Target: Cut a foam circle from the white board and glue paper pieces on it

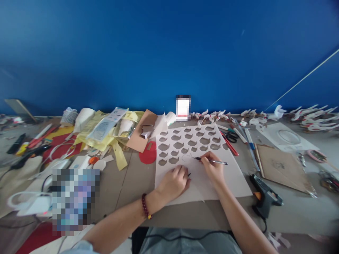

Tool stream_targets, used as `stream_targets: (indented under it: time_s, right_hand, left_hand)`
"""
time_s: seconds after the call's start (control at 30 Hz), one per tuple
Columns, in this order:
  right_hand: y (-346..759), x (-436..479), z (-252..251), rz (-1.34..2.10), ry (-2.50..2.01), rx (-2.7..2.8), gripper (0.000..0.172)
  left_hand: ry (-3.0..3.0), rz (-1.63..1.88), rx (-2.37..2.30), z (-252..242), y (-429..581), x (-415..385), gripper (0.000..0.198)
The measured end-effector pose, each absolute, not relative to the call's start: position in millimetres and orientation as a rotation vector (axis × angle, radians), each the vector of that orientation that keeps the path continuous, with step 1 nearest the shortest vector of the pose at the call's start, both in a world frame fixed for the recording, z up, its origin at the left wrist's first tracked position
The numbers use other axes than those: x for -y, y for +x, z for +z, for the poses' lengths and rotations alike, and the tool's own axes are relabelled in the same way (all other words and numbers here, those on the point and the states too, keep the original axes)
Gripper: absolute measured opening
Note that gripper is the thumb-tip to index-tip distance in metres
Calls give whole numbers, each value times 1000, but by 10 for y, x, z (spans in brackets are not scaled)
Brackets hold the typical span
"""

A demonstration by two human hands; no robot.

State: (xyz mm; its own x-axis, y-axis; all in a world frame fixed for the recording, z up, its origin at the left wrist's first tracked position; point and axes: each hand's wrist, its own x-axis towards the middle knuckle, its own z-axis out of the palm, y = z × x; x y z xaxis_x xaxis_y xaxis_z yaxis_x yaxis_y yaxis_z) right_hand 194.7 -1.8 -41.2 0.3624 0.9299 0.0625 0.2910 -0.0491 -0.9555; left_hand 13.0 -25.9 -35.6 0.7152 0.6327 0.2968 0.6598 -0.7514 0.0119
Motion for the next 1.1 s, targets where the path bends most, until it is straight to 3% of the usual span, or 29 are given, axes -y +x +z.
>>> stream_targets:
  time_s: [1.1]
  right_hand:
    - [1924, 42, -416, 781, -1546, 1220, 11]
  left_hand:
    - [-2844, -484, 1058, -347, 125, 261, 26]
